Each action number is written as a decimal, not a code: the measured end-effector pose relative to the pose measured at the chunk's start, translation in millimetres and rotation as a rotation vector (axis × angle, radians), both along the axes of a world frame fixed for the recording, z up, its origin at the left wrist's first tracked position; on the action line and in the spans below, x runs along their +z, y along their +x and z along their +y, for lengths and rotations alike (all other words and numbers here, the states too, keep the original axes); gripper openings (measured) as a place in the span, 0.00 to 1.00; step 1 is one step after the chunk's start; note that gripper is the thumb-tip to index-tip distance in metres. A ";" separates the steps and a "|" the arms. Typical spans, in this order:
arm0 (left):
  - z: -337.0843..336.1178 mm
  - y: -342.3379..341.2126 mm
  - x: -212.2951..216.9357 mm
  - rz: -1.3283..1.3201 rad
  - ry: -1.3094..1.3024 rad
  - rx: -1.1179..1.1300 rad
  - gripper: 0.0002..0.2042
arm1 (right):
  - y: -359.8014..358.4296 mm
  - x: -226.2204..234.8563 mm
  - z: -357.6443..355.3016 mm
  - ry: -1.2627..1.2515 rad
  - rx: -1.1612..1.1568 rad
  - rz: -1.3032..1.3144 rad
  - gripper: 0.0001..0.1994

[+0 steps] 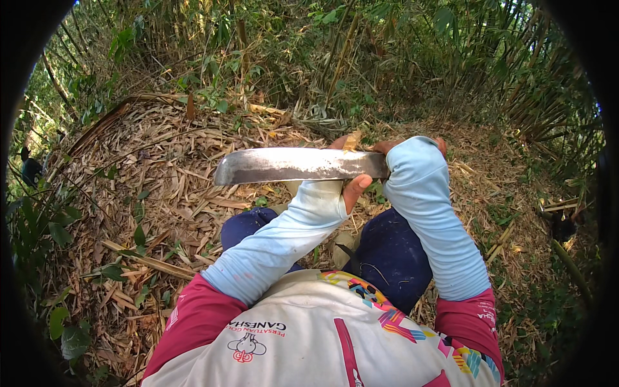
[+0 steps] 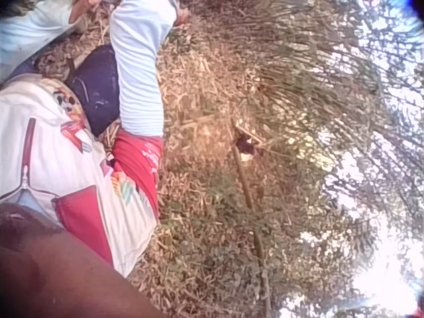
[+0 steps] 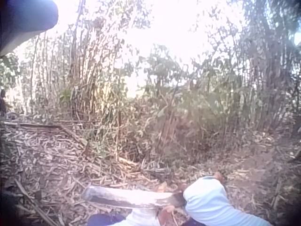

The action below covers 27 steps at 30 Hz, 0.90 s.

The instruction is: The person sits on the forest floor and uses a large machete to chop a piece of bamboo into smaller segments. They repeatedly strike the bamboo with the blade, splitting it and separating the pieces.

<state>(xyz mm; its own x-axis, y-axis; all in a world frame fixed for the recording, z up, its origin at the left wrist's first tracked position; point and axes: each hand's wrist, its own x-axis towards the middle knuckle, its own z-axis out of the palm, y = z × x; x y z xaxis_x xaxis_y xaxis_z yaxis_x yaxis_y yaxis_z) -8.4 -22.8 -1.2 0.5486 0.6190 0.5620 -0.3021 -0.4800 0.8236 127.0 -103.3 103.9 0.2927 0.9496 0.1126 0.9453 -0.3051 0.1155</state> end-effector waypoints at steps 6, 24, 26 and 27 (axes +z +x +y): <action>-1.0 6.3 -9.5 -0.029 0.072 0.105 0.32 | -6.0 14.8 3.3 -0.107 -0.053 -0.011 0.20; 0.2 5.3 -1.6 0.022 -0.039 0.142 0.33 | -9.6 5.8 10.8 -0.120 -0.128 0.112 0.24; -1.8 3.6 -1.3 0.016 -0.071 0.115 0.35 | -5.9 6.5 12.3 -0.154 -0.117 0.139 0.25; -2.1 2.5 -0.5 0.012 -0.086 0.104 0.37 | -2.0 3.1 13.4 -0.159 -0.102 0.142 0.25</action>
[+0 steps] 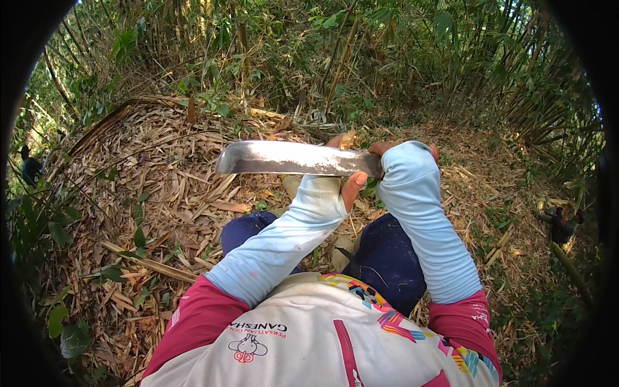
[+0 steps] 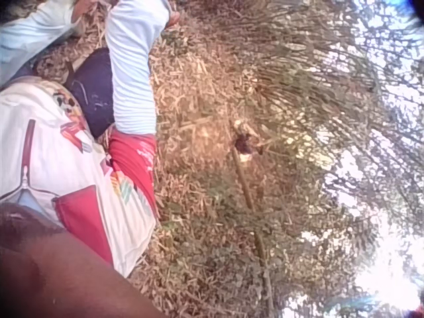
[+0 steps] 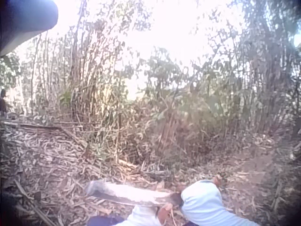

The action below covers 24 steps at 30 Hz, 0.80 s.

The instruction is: The person sits on the forest floor and uses a large machete to chop a piece of bamboo into smaller segments. They repeatedly strike the bamboo with the blade, splitting it and separating the pieces.

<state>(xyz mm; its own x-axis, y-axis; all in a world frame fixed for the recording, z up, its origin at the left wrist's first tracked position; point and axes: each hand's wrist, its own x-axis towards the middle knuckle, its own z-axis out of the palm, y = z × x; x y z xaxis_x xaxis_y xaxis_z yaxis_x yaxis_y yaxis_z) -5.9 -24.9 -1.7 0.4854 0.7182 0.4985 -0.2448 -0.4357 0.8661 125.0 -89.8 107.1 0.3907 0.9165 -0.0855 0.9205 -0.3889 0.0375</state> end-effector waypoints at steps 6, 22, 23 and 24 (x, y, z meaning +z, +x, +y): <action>3.0 -0.3 -8.2 0.034 0.101 0.043 0.38 | -1.2 0.0 -4.1 0.027 0.030 -0.036 0.26; 1.9 17.7 -11.1 -0.106 0.191 0.241 0.21 | 10.7 -41.3 -1.4 0.432 0.071 -0.255 0.13; 2.7 17.4 -10.0 -0.099 0.197 0.234 0.20 | 14.6 -45.6 -0.7 0.464 0.070 -0.190 0.13; 3.6 17.0 -10.0 -0.092 0.201 0.231 0.20 | 16.9 -49.9 6.9 0.493 0.042 -0.025 0.13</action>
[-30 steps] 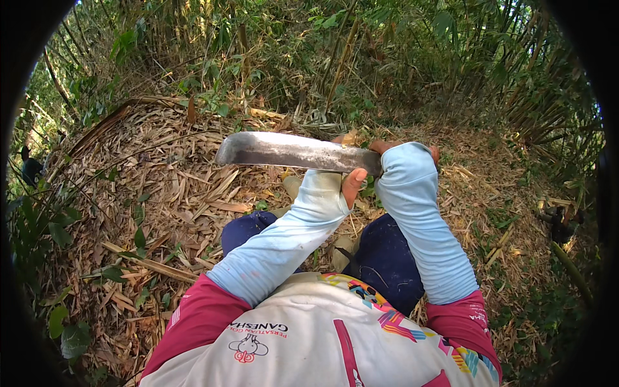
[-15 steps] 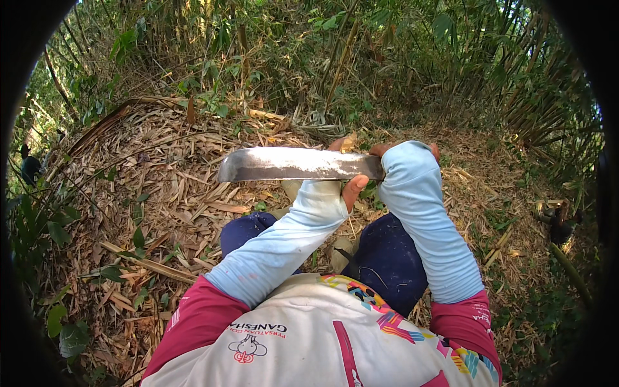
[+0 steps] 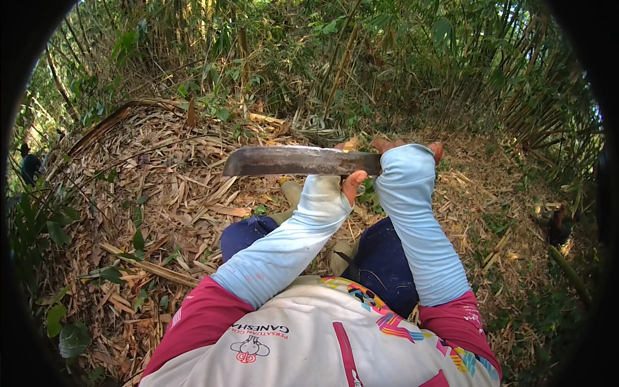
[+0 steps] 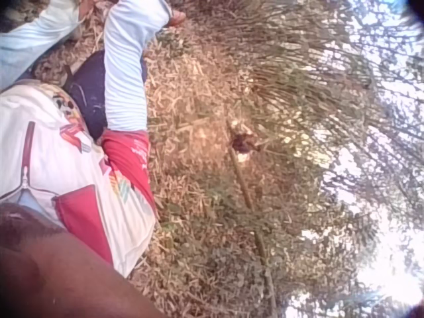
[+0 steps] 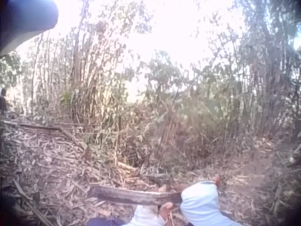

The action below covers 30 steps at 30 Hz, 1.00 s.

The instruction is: The person sits on the forest floor and uses a large machete to chop a piece of bamboo into smaller segments. They repeatedly strike the bamboo with the blade, splitting it and separating the pieces.

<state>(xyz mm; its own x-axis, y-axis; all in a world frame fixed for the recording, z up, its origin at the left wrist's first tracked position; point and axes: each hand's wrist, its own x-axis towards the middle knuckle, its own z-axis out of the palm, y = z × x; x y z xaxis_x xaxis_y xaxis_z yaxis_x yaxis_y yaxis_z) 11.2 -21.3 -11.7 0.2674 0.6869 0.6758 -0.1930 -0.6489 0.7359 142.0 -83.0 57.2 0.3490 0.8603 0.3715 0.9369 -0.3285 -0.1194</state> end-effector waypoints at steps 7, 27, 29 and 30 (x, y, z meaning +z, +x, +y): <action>9.3 -9.2 19.0 0.036 -0.195 -0.154 0.17 | -20.5 21.0 -4.4 -0.150 -0.123 0.003 0.19; 12.1 -31.1 13.6 0.107 -0.093 -0.327 0.31 | -10.2 28.0 -3.8 -0.397 0.055 -0.142 0.21; 7.3 -31.2 15.8 0.075 -0.176 -0.371 0.31 | -9.3 26.6 -4.8 -0.379 0.064 -0.150 0.21; 7.8 -31.2 16.8 0.106 -0.145 -0.360 0.31 | -6.8 22.5 -6.2 -0.356 0.069 -0.167 0.21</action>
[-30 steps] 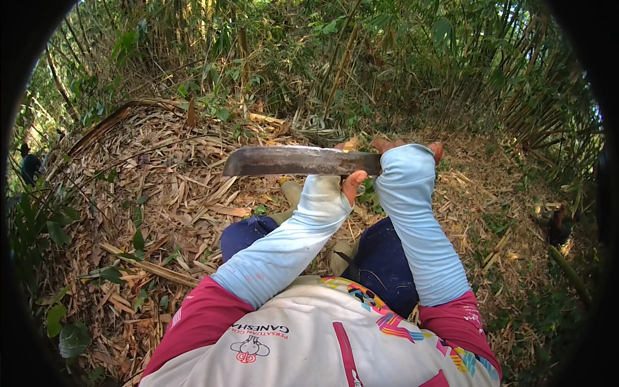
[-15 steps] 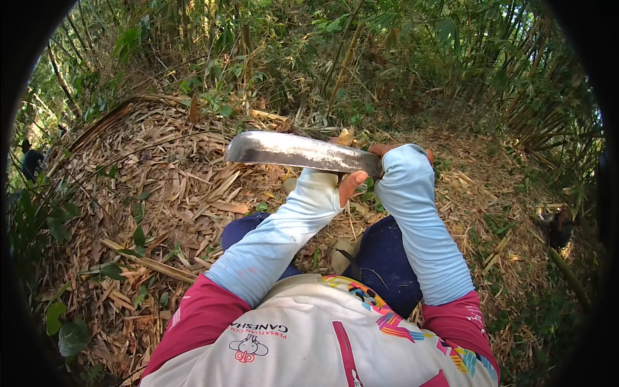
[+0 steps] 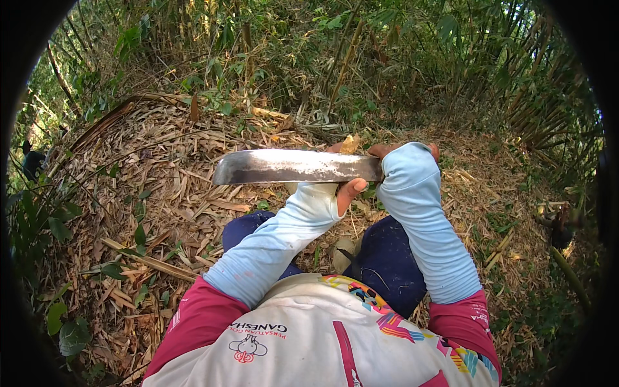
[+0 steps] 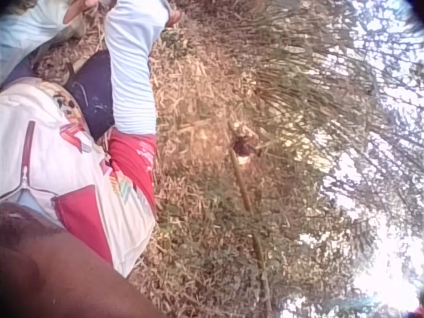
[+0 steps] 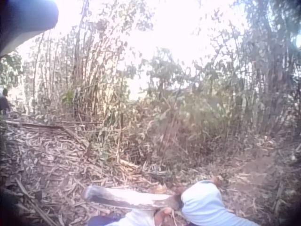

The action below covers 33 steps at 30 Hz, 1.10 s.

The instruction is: The person sits on the forest floor and uses a large machete to chop a piece of bamboo into smaller segments. They repeatedly strike the bamboo with the blade, splitting it and separating the pieces.

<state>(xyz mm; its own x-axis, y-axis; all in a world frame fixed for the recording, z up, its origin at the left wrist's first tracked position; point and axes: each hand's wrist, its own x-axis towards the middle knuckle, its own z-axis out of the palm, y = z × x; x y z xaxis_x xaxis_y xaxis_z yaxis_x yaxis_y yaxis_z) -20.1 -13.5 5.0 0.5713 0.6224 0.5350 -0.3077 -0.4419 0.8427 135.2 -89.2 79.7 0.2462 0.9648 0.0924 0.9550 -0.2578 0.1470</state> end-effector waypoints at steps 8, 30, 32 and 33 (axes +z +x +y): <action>-3.8 -1.7 0.3 0.008 -0.045 -0.028 0.29 | -16.0 20.2 -16.1 0.101 0.059 -0.005 0.22; 72.9 6.0 -36.3 -0.338 -0.889 -0.635 0.21 | -7.9 0.8 -29.5 0.185 0.049 0.597 0.21; 71.8 6.4 -34.9 -0.366 -0.853 -0.641 0.21 | -10.6 10.8 -33.8 0.150 0.065 0.609 0.20; 68.0 8.0 -31.0 -0.296 -0.772 -0.527 0.20 | -12.3 15.1 -35.4 0.126 0.056 0.644 0.20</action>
